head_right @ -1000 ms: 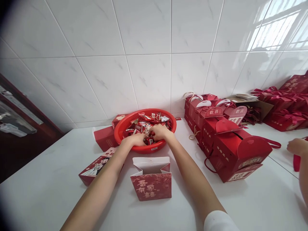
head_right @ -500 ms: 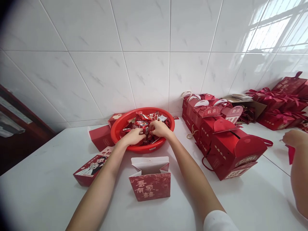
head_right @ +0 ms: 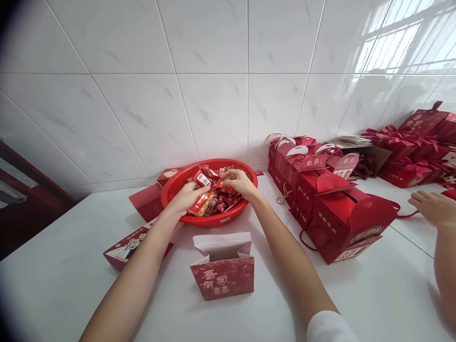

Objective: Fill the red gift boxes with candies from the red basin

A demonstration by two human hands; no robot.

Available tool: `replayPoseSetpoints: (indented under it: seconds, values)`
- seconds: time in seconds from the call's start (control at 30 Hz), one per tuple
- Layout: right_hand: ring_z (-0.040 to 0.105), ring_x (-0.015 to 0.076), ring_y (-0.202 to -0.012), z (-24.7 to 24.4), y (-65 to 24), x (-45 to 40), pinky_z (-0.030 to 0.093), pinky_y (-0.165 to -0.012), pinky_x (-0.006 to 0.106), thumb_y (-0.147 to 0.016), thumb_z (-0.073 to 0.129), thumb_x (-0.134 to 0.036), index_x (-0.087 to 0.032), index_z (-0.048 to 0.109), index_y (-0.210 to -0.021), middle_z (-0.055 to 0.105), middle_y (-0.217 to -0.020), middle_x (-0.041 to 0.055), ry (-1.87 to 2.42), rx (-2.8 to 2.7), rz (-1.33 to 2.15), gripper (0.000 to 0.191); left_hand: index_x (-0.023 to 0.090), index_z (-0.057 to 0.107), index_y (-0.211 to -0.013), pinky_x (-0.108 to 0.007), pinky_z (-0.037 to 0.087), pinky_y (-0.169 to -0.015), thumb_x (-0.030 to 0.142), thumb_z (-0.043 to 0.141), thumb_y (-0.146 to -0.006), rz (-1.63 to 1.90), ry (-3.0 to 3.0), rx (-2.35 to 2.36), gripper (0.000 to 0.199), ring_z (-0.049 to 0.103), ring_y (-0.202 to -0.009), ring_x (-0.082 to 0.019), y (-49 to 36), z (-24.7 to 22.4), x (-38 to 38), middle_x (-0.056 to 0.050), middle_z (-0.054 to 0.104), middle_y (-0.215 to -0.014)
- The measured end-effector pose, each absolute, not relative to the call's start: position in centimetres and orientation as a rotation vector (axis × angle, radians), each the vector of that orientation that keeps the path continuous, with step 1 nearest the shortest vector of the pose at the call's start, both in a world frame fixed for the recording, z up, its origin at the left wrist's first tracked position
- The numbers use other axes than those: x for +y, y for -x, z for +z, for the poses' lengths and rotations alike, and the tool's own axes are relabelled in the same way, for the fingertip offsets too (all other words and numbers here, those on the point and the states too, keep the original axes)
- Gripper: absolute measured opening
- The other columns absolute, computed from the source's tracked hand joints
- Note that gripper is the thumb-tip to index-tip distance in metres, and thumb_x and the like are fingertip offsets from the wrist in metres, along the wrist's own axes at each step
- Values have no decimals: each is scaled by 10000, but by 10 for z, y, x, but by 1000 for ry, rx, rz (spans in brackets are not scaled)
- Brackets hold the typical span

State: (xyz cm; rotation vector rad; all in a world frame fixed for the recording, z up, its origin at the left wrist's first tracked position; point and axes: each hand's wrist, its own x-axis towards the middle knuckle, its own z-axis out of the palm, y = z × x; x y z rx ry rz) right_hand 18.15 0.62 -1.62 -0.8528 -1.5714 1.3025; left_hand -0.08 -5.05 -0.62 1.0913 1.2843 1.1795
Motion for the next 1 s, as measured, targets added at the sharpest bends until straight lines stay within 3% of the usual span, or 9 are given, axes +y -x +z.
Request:
replayPoseSetpoints:
  seconds: [0.13, 0.23, 0.4, 0.53, 0.73, 0.8, 0.87, 0.93, 1.0]
  values:
    - [620, 126, -669, -16, -181, 5, 491, -600, 226, -627, 692, -151, -175, 682, -791, 695, -729, 9, 852, -1550, 1305, 165, 170, 679, -1054, -374, 607, -734, 198, 768, -732, 1178, -1006, 1257, 335, 748, -789, -263, 2, -1, -53, -71, 774, -886]
    - [602, 121, -600, -17, -180, 5, 480, -558, 229, -645, 695, -162, -171, 672, -791, 682, -674, 5, 882, -1574, 1335, 148, 184, 706, -1022, -333, 589, -768, 177, 732, -705, 1246, -974, 1258, 318, 737, -839, -240, 4, -1, -50, -56, 768, -906]
    - [615, 134, -637, -21, -179, 7, 500, -610, 255, -679, 730, -216, -168, 677, -828, 670, -679, 1, 868, -1792, 1254, 166, 190, 709, -1141, -289, 554, -760, 92, 677, -645, 1298, -994, 1270, 507, 690, -787, -183, 10, -9, -44, -24, 733, -865]
    - [657, 178, -836, -18, -177, 4, 535, -790, 317, -679, 803, -321, -178, 653, -876, 697, -862, 32, 712, -1970, 1064, 285, 198, 701, -1150, -258, 538, -758, 77, 701, -664, 1380, -1032, 1234, 501, 674, -804, -160, 11, -12, -43, -29, 724, -919]
    - [594, 253, -1196, -12, -175, -4, 454, -1039, 392, -592, 896, -340, -226, 640, -1221, 644, -1311, 70, 494, -2276, 998, 689, 185, 685, -1090, -240, 521, -641, 93, 708, -715, 1449, -904, 1268, 386, 663, -732, -153, 5, -1, -50, -49, 722, -918]
    - [620, 250, -1152, -13, -174, -4, 471, -1011, 386, -669, 849, -360, -221, 656, -1231, 672, -1267, 68, 522, -2244, 1011, 610, 181, 689, -1031, -225, 486, -577, 138, 700, -746, 1451, -877, 1269, 289, 642, -687, -139, 3, 3, -52, -41, 715, -890]
    - [672, 225, -997, -14, -173, -2, 521, -903, 355, -807, 728, -455, -192, 712, -1102, 728, -1082, 62, 577, -2114, 1075, 396, 185, 695, -956, -212, 430, -502, 218, 688, -785, 1432, -865, 1249, 174, 613, -639, -125, 1, 5, -52, -32, 709, -872]
    - [690, 209, -846, -15, -174, 0, 550, -790, 327, -848, 643, -580, -174, 726, -894, 733, -888, 53, 644, -1913, 1176, 418, 181, 697, -894, -214, 362, -433, 311, 669, -817, 1365, -863, 1224, 154, 576, -569, -119, 1, 6, -52, -32, 708, -828]
    - [691, 207, -752, -16, -175, 1, 563, -709, 317, -773, 671, -684, -176, 697, -763, 724, -795, 50, 697, -1709, 1289, 509, 165, 699, -840, -223, 344, -415, 378, 678, -812, 1282, -879, 1213, 216, 558, -527, -121, 1, 6, -52, -40, 708, -772]
